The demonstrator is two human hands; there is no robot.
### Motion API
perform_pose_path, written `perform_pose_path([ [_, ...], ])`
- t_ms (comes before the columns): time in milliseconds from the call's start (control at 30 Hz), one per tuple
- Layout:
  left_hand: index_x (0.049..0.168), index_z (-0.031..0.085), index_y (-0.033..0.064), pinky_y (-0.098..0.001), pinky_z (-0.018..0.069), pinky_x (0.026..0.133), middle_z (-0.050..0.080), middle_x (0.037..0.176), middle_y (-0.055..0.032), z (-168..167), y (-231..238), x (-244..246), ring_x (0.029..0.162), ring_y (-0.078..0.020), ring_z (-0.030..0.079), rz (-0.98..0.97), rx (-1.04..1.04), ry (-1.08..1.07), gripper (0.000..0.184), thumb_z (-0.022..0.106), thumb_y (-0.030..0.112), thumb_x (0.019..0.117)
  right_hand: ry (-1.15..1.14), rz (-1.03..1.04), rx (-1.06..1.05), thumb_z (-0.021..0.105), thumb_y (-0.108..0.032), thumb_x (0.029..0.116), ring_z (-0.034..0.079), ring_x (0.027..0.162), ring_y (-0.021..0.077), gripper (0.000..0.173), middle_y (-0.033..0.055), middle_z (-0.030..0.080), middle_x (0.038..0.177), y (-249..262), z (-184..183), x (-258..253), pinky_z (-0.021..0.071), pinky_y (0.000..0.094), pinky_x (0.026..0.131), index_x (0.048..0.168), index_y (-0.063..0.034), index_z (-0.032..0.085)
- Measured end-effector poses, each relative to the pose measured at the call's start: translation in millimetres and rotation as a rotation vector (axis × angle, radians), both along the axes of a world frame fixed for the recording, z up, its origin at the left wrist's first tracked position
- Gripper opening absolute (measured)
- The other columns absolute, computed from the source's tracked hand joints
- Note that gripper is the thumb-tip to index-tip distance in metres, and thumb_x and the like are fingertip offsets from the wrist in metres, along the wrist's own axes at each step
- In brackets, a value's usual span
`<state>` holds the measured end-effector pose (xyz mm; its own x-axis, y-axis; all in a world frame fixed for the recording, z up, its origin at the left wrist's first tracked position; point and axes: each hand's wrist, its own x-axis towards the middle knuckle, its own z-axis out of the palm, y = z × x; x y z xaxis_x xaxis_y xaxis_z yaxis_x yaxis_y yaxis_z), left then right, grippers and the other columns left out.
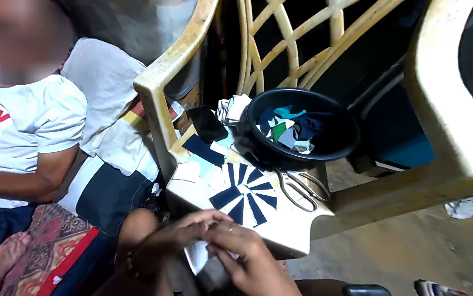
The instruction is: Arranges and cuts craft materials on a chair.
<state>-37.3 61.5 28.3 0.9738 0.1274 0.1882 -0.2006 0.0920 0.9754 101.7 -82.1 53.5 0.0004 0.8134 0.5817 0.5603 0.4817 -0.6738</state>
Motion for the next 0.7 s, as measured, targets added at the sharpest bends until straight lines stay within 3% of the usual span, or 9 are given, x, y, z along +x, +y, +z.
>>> perform_pose_path([
  [67,0.128,0.065,0.0231,-0.0195,0.0546,0.089,0.071,0.113,0.0138,-3.7,-8.2,-0.7,0.101,0.0031,0.066,-0.051,-0.19,0.087,0.054,0.05,0.065,0.0977,0.143,-0.078,-0.035,0.063,-0.001,0.0904,0.069,0.083,0.0041,0.019,0.0076,0.075,0.092,1.2,-3.5,15.2,0.0562,0.0173,0.081,0.105,0.0027,0.074],
  [167,0.13,0.064,0.014,-0.0327,0.0622,0.082,0.076,0.112,-0.0037,-10.3,-3.1,2.3,0.099,-0.0166,0.074,-0.094,-0.354,0.135,0.058,0.054,0.062,0.0982,0.279,-0.186,-0.119,0.067,-0.001,0.0856,0.063,0.073,-0.0039,0.023,0.0014,0.072,0.084,0.2,-10.3,34.8,0.0539,0.0126,0.069,0.107,0.0051,0.073],
  [233,0.128,0.063,0.0104,-0.0323,0.0635,0.077,0.075,0.114,-0.0067,-5.7,-1.2,3.0,0.098,-0.0186,0.075,-0.067,-0.354,0.166,0.037,0.054,0.037,0.1035,0.332,-0.215,-0.159,0.068,-0.001,0.0845,0.065,0.074,-0.0043,0.023,-0.0004,0.073,0.086,-1.3,-12.1,43.3,0.0557,0.013,0.07,0.107,0.0046,0.072],
  [300,0.119,0.063,0.0086,-0.0291,0.0635,0.073,0.077,0.107,-0.0036,2.3,-6.0,4.9,0.093,-0.0153,0.076,0.048,-0.315,0.231,0.025,0.06,0.012,0.0952,0.377,-0.22,-0.181,0.069,0.0,0.0845,0.066,0.073,-0.0038,0.023,-0.0016,0.072,0.086,-2.9,-12.3,47.4,0.0566,0.0135,0.069,0.107,0.0041,0.071],
  [367,0.113,0.063,0.0042,-0.0271,0.0637,0.072,0.077,0.098,-0.0016,9.3,-13.0,7.9,0.087,-0.0122,0.076,0.185,-0.243,0.294,0.024,0.062,-0.005,0.0905,0.404,-0.213,-0.183,0.069,0.001,0.0841,0.066,0.074,-0.0033,0.022,-0.0023,0.072,0.086,-3.8,-12.3,49.7,0.0572,0.014,0.07,0.106,0.0039,0.071],
  [533,0.105,0.067,0.0006,-0.0256,0.0636,0.068,0.077,0.085,-0.0007,14.6,-18.3,10.4,0.076,-0.0102,0.076,0.383,-0.139,0.315,0.015,0.06,-0.008,0.0946,0.427,-0.253,-0.175,0.067,0.003,0.0821,0.066,0.074,-0.0037,0.023,-0.0044,0.072,0.087,-6.6,-12.7,57.4,0.0574,0.0147,0.069,0.105,0.0027,0.07],
  [633,0.099,0.068,0.0017,-0.0202,0.0599,0.059,0.074,0.075,0.0031,17.3,-21.0,10.3,0.062,-0.0051,0.071,0.488,-0.044,0.31,0.012,0.063,-0.007,0.0926,0.372,-0.324,-0.182,0.068,0.0,0.0815,0.065,0.07,-0.0061,0.018,-0.0052,0.072,0.083,-8.8,-13.7,62.7,0.0558,0.012,0.067,0.099,0.0011,0.072],
  [700,0.097,0.068,0.0001,-0.0195,0.0594,0.058,0.074,0.082,0.001,18.4,-23.8,11.1,0.06,-0.0046,0.069,0.559,-0.006,0.311,0.012,0.063,-0.008,0.0912,0.364,-0.33,-0.165,0.07,-0.001,0.0806,0.062,0.066,-0.0075,0.016,-0.006,0.071,0.08,-11.2,-13.3,63.4,0.0538,0.0106,0.061,0.096,0.0,0.074],
])
